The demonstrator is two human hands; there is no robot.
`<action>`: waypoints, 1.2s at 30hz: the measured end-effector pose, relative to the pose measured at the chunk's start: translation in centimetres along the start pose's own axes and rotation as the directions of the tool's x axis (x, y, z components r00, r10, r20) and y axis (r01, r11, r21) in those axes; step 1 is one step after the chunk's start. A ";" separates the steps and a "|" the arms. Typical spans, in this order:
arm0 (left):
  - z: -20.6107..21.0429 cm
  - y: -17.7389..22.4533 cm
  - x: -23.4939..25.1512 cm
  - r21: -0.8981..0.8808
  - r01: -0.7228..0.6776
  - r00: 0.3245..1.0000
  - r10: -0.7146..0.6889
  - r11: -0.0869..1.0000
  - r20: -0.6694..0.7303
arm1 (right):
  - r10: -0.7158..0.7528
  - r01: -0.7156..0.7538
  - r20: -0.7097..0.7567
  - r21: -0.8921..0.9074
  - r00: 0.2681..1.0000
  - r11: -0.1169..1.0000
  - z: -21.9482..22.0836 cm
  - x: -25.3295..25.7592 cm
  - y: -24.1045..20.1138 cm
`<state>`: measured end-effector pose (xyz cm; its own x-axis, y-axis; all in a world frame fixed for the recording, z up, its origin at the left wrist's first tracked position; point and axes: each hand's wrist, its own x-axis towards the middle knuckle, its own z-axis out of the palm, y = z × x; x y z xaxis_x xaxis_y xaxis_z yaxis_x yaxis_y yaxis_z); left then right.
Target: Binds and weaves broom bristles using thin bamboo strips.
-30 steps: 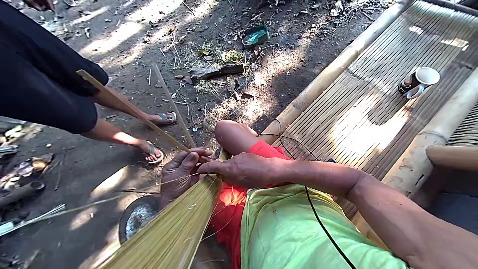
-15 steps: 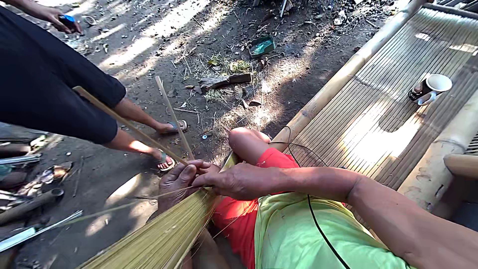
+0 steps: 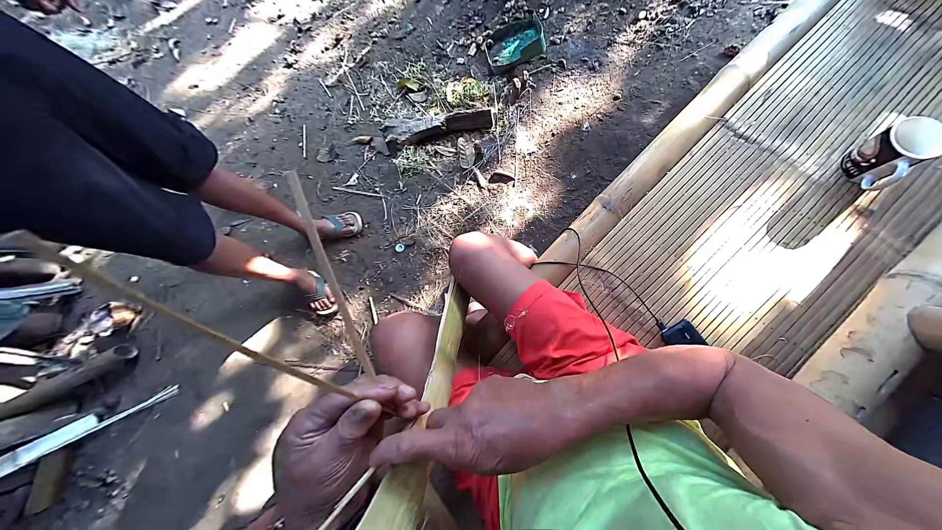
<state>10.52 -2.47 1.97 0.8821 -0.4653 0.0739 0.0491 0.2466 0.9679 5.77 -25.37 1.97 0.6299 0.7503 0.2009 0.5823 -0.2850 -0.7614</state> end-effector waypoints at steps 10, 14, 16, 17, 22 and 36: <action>1.3 -0.8 -2.1 0.067 -0.058 0.997 0.061 0.996 -0.042 | -0.029 0.037 0.101 -0.077 0.994 0.996 -0.2 -1.4 -0.7; 2.2 -1.3 -1.5 0.061 -0.036 0.983 0.046 0.998 -0.180 | 0.039 -0.016 0.137 -0.163 0.990 0.986 -1.1 -1.7 -0.4; 2.7 -0.9 -1.6 0.014 -0.053 0.952 0.055 0.999 -0.301 | 0.097 -0.059 0.197 -0.188 0.976 0.980 -1.6 -1.4 -0.2; 2.8 -0.7 -1.5 -0.002 -0.054 0.935 0.049 0.999 -0.350 | 0.114 -0.068 0.209 -0.214 0.971 0.974 -1.8 -1.3 0.1; 3.2 -0.6 -1.8 -0.097 -0.034 0.921 -0.006 0.995 -0.390 | 0.089 -0.027 0.210 -0.283 0.974 0.959 -1.7 -1.2 1.5; 1.5 -0.5 -1.0 -0.289 -0.090 0.927 -0.026 0.953 -0.374 | -0.037 0.092 0.189 -0.289 0.981 0.953 -3.8 0.1 0.2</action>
<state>8.86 -3.43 1.78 0.9917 -0.1201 -0.0466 0.1030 0.5225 0.8464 7.89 -27.66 4.14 0.4993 0.8596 0.1089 0.7614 -0.3753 -0.5286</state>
